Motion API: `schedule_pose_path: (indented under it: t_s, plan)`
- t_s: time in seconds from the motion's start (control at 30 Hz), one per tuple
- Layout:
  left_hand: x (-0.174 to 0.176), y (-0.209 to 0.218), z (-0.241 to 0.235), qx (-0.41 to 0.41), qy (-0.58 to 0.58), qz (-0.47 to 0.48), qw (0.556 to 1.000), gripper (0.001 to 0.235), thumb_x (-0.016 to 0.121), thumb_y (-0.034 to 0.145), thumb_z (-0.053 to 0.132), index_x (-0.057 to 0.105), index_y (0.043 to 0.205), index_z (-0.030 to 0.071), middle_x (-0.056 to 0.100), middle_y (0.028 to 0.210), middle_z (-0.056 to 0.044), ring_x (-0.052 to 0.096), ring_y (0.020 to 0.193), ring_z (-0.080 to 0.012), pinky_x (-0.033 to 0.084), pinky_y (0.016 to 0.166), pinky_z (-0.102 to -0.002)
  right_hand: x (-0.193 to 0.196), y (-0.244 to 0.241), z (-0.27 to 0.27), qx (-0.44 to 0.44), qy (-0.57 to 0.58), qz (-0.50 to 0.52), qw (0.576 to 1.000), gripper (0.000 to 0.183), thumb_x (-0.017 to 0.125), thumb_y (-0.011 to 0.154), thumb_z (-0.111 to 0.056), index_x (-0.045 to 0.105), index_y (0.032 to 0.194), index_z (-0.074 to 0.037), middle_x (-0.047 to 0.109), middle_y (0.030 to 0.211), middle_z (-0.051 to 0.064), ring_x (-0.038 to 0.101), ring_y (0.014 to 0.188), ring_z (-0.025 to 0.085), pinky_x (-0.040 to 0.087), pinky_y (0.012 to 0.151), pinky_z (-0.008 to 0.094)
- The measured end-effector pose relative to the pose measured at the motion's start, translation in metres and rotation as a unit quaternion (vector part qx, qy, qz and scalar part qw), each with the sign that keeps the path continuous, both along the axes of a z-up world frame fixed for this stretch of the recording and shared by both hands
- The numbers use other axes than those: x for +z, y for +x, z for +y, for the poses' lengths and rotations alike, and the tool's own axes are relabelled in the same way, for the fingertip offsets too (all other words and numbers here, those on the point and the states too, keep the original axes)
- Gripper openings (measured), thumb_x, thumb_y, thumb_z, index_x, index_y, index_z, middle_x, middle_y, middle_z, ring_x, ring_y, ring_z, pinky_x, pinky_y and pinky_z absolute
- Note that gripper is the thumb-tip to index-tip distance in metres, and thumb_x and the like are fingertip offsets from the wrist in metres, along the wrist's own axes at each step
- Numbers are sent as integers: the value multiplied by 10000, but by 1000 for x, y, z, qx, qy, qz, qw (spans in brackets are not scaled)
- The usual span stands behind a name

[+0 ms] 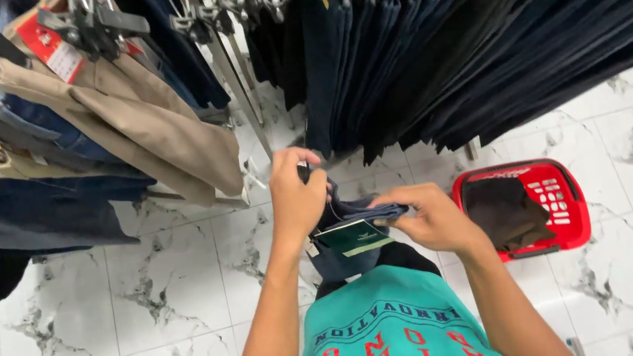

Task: Picking up a pair of pants from a basket, unfolding them, and hanging them on a clothing rack.

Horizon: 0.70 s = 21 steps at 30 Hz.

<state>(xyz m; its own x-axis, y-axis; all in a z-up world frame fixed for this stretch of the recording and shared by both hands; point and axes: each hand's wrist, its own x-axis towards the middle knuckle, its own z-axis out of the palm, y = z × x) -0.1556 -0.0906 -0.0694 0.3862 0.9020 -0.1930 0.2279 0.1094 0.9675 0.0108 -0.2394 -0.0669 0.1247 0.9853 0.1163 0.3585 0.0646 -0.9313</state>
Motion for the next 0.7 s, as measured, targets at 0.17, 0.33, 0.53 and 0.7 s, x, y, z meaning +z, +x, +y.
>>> schedule_pose_path:
  t_s: [0.17,0.33,0.53,0.7]
  plan:
    - [-6,-12,-2,-116,4,38,993,221,655,879,212,612,1082,136,723,986,-84,735,852,-270,568,691,-382,45,-15,26,46,59,-53,996,252,727,822,67,797,1035,-48,766,1108,208,731,1014,421,555,904,522]
    - [23,-27,-10,-230,-43,-99,967,700,501,844,99,406,1537,85,624,1309,-272,650,1205,-340,530,982,-477,42,-7,36,39,87,-74,993,210,752,841,35,780,1040,-24,737,1207,200,708,1098,421,543,949,521]
    - [37,-24,-12,-222,48,-88,970,479,562,1033,147,438,1478,23,670,1250,-291,697,1148,-351,593,920,-446,42,6,36,15,97,-43,994,176,769,837,34,783,1003,-25,773,1094,182,757,978,371,583,881,460]
    - [60,-11,-21,-249,87,-27,964,828,773,887,345,367,1532,22,640,1270,-314,655,1206,-419,521,1043,-521,46,25,38,11,120,-37,992,147,790,837,4,793,975,-46,778,1077,151,767,960,328,596,871,425]
